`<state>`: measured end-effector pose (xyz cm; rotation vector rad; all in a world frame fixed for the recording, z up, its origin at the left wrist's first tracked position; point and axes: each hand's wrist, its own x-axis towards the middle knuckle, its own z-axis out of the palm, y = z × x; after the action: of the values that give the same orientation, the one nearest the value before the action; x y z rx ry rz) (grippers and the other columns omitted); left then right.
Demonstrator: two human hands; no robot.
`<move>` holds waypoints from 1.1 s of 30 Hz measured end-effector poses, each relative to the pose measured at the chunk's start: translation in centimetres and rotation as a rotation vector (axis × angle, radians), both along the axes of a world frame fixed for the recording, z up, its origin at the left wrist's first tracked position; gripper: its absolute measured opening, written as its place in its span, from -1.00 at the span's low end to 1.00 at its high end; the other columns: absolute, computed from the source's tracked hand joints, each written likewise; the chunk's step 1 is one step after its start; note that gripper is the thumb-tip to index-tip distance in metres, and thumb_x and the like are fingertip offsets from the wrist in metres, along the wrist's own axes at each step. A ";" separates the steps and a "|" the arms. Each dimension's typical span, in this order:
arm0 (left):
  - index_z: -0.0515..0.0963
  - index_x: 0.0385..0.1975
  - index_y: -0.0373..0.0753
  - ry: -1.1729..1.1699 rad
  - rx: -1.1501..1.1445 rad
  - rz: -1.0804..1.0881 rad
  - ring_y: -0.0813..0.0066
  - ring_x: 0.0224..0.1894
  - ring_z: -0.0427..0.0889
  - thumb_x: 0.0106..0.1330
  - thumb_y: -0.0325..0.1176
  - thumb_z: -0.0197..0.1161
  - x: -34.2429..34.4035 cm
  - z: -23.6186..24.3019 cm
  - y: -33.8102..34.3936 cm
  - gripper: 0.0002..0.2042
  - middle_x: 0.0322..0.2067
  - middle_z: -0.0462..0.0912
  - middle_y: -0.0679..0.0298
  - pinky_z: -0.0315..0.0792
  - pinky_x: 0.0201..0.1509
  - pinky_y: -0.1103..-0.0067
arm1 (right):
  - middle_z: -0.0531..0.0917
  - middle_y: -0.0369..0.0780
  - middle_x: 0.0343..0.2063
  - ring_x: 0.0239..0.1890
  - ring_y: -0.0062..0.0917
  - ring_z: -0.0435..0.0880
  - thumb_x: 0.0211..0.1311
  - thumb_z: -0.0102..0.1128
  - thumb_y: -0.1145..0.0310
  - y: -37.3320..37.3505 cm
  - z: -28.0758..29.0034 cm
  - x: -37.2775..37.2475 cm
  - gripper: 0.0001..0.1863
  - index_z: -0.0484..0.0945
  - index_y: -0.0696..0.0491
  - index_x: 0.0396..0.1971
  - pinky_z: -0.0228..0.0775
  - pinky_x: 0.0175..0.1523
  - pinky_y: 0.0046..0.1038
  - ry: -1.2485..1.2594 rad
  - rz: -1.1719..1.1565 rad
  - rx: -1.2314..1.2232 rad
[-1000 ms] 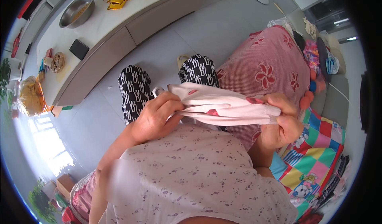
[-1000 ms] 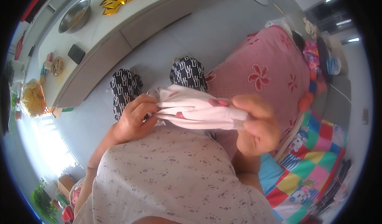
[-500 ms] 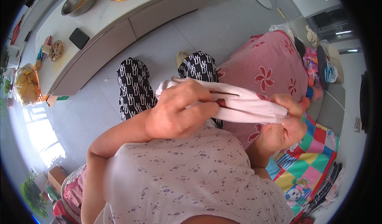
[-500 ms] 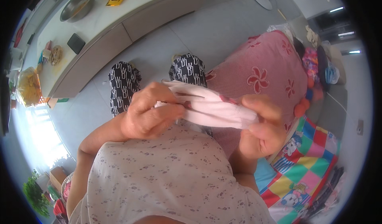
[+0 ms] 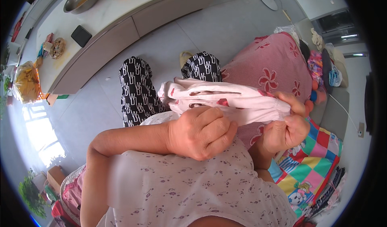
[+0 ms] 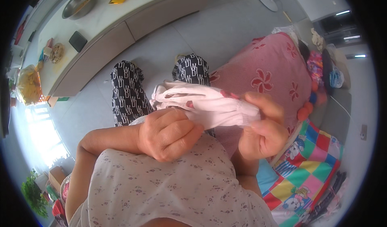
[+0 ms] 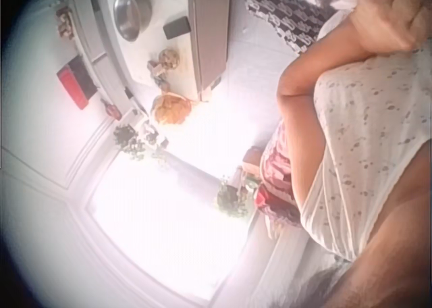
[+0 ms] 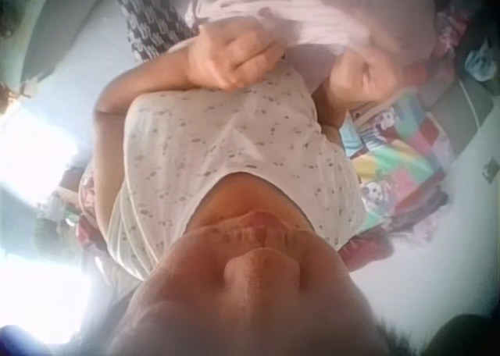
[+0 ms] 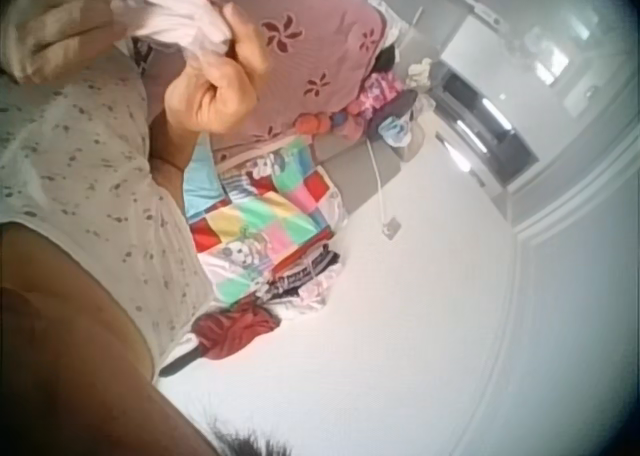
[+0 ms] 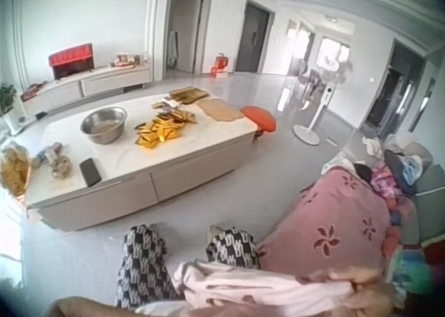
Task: The person folds a pair of pink shorts with a strawberry pattern. They align the legs, fold the waistband, and smooth the fabric to create a compact bundle.
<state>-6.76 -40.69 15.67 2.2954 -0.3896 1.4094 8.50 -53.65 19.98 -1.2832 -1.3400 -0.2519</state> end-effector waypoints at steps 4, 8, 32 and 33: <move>0.53 -0.31 -0.46 0.069 -0.187 -0.067 0.34 -0.52 0.54 -0.25 -0.61 0.29 0.3 -0.6 -0.3 -0.63 -0.41 0.49 0.12 0.49 -0.55 0.55 | 0.54 0.21 -0.21 -0.24 -0.18 0.61 0.22 0.19 0.40 0.3 0.0 -0.4 -0.75 0.26 0.08 -0.30 0.54 -0.13 -0.25 0.034 -0.013 0.013; 0.52 -0.30 -0.39 0.217 -0.513 -0.158 0.30 -0.40 0.57 0.01 -0.61 0.28 0.1 -0.6 -0.8 -0.78 -0.31 0.49 0.11 0.51 -0.36 0.57 | 0.53 0.22 -0.20 -0.22 -0.17 0.60 0.22 0.18 0.41 0.1 0.0 0.0 -0.76 0.26 0.09 -0.29 0.54 -0.13 -0.25 -0.032 0.006 0.002; 0.48 -0.15 -0.32 0.316 -1.306 -0.611 0.64 -0.43 0.59 0.33 -0.69 0.02 -1.6 0.7 0.0 -0.81 -0.04 0.55 0.12 0.51 -0.37 0.72 | 0.51 0.23 -0.15 -0.17 -0.16 0.61 0.18 0.17 0.54 -0.8 0.3 0.9 -0.78 0.28 0.14 -0.29 0.51 -0.07 -0.26 -0.029 -0.038 -0.009; 0.49 -0.16 -0.32 0.303 -1.226 -0.538 0.65 -0.43 0.58 0.30 -0.70 0.05 -1.4 0.5 0.2 -0.81 -0.06 0.56 0.14 0.50 -0.35 0.72 | 0.52 0.19 -0.14 -0.19 -0.19 0.61 0.18 0.18 0.54 -0.7 0.7 0.8 -0.78 0.29 0.13 -0.31 0.49 -0.07 -0.30 -0.043 -0.016 -0.030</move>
<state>-8.18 -40.46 16.17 1.2049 0.0053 0.6578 9.30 -54.34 20.65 -1.3206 -1.3750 -0.2718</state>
